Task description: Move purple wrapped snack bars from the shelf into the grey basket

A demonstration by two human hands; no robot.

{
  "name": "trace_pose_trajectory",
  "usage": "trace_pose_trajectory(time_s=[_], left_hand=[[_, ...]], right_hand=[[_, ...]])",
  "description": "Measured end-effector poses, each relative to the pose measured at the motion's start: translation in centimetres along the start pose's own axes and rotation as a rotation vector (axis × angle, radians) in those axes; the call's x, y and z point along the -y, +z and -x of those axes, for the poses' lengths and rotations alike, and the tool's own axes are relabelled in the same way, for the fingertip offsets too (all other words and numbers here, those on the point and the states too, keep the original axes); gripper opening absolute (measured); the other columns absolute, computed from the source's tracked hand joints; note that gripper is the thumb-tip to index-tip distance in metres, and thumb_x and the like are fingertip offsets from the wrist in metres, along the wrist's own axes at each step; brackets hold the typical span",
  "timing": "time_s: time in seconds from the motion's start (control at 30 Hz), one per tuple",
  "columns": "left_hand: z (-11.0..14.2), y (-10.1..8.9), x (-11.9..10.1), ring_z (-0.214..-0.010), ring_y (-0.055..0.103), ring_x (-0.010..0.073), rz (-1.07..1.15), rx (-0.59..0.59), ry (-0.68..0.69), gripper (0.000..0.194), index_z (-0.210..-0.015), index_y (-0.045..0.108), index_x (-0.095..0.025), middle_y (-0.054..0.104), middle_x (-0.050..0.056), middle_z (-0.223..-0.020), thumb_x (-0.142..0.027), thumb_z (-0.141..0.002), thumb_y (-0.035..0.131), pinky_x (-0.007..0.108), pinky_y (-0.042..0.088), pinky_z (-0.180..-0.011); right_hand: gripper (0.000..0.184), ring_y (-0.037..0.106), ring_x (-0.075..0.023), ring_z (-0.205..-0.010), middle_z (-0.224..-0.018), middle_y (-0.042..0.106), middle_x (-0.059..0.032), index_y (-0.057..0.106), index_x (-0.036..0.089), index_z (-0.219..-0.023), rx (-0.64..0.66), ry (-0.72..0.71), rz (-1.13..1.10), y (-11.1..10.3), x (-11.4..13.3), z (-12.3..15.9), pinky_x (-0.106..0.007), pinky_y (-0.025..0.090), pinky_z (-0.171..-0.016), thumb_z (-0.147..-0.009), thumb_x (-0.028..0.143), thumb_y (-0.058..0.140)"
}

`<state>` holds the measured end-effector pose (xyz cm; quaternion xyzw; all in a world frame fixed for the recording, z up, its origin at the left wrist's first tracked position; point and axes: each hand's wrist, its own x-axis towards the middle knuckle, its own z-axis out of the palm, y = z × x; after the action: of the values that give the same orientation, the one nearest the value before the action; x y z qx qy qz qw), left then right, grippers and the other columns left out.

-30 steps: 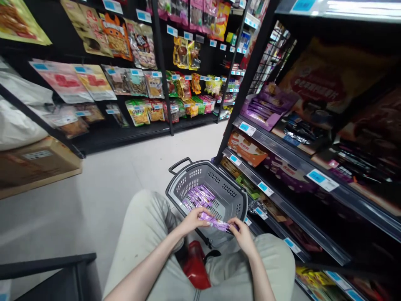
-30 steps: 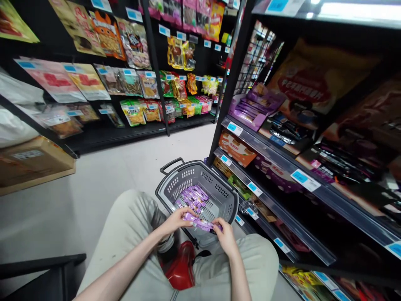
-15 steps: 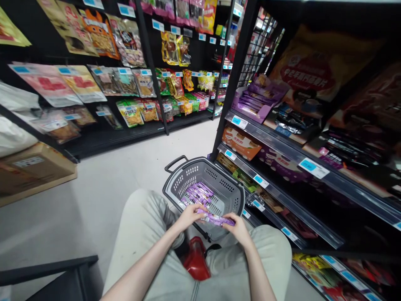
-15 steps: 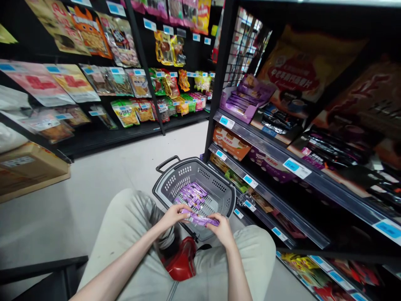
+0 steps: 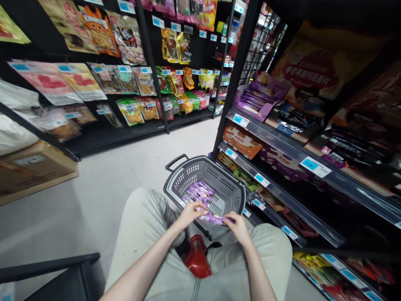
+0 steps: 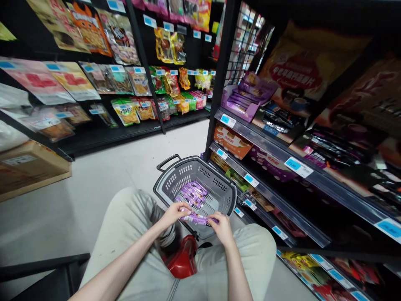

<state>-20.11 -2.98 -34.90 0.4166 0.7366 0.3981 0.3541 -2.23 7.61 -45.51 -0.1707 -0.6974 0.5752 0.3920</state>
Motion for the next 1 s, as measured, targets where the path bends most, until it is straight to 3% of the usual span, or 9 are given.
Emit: trace_pose_trajectory(time_s=[0.1, 0.23, 0.3, 0.43, 0.53, 0.63, 0.77, 1.0], left_hand=[[0.6, 0.1, -0.1, -0.047, 0.053, 0.0105, -0.027, 0.113, -0.031, 0.048, -0.089, 0.061, -0.010, 0.060, 0.000, -0.055, -0.039, -0.054, 0.077, 0.019, 0.039, -0.046], [1.7, 0.4, -0.1, -0.048, 0.057, 0.0128, -0.055, 0.470, -0.239, 0.047, -0.092, 0.065, -0.011, 0.065, 0.003, -0.065, -0.037, -0.054, 0.076, 0.020, 0.040, -0.044], [2.0, 0.6, -0.1, -0.050, 0.058, 0.0133, -0.099, 0.536, -0.280, 0.041, -0.085, 0.067, -0.011, 0.064, 0.003, -0.064, -0.038, -0.056, 0.075, 0.021, 0.042, -0.046], [1.8, 0.7, -0.3, -0.055, 0.058, 0.0136, -0.145, 0.385, -0.176, 0.039, -0.078, 0.067, -0.010, 0.063, 0.001, -0.061, -0.040, -0.055, 0.075, 0.022, 0.047, -0.053], [1.4, 0.8, -0.3, -0.056, 0.058, 0.0133, -0.136, 0.327, -0.143, 0.040, -0.076, 0.067, -0.010, 0.063, 0.001, -0.064, -0.040, -0.053, 0.075, 0.024, 0.047, -0.056], [1.1, 0.9, 0.1, -0.056, 0.056, 0.0134, -0.132, 0.296, -0.136, 0.042, -0.077, 0.066, -0.009, 0.062, 0.001, -0.064, -0.040, -0.050, 0.076, 0.026, 0.049, -0.058], [0.8, 0.8, 0.5, -0.053, 0.053, 0.0113, -0.140, 0.277, -0.124, 0.046, -0.079, 0.065, -0.009, 0.060, -0.001, -0.062, -0.040, -0.047, 0.076, 0.024, 0.046, -0.054], [1.0, 1.2, -0.1, -0.043, 0.040, 0.0063, -0.209, 0.302, -0.080, 0.036, -0.070, 0.066, -0.009, 0.049, -0.004, -0.047, -0.041, -0.057, 0.071, 0.018, 0.030, -0.043]], right_hand=[[0.014, 0.056, -0.0158, -0.070, -0.070, 0.062, -0.0025, 0.071, 0.018, -0.074, 0.058, -0.015, -0.001, 0.1, 0.2, 0.3, -0.025, 0.041, -0.067, -0.075, 0.028, 0.061], [0.009, 0.056, -0.0150, -0.068, -0.068, 0.061, -0.0013, 0.071, 0.018, -0.073, 0.185, 0.006, 0.007, 0.6, 0.2, 0.6, -0.025, 0.040, -0.064, -0.072, 0.023, 0.064], [0.010, 0.057, -0.0155, -0.071, -0.072, 0.062, -0.0012, 0.071, 0.019, -0.076, 0.183, 0.004, 0.022, 0.8, 0.2, 0.6, -0.026, 0.041, -0.068, -0.069, 0.022, 0.065], [0.039, 0.058, -0.0189, -0.088, -0.093, 0.063, -0.0039, 0.065, 0.019, -0.099, -0.012, 0.024, -0.035, 0.7, -0.4, 0.1, -0.030, 0.042, -0.082, -0.060, 0.022, 0.070], [0.055, 0.059, -0.0185, -0.079, -0.092, 0.063, -0.0047, 0.056, 0.018, -0.108, -0.088, 0.136, -0.208, 0.6, -1.0, -0.2, -0.030, 0.046, -0.074, -0.057, 0.028, 0.072], [0.045, 0.056, -0.0162, -0.065, -0.076, 0.062, -0.0025, 0.058, 0.015, -0.095, -0.100, 0.187, -0.301, 0.8, -1.2, -0.4, -0.027, 0.045, -0.062, -0.057, 0.035, 0.073], [0.035, 0.052, -0.0139, -0.058, -0.067, 0.061, -0.0017, 0.059, 0.015, -0.077, -0.105, 0.183, -0.332, 0.8, -0.7, -0.5, -0.025, 0.042, -0.057, -0.056, 0.039, 0.073], [0.035, 0.049, -0.0126, -0.055, -0.059, 0.059, -0.0019, 0.063, 0.014, -0.070, -0.110, 0.194, -0.386, 0.4, -0.8, -0.5, -0.023, 0.039, -0.056, -0.059, 0.046, 0.071]])
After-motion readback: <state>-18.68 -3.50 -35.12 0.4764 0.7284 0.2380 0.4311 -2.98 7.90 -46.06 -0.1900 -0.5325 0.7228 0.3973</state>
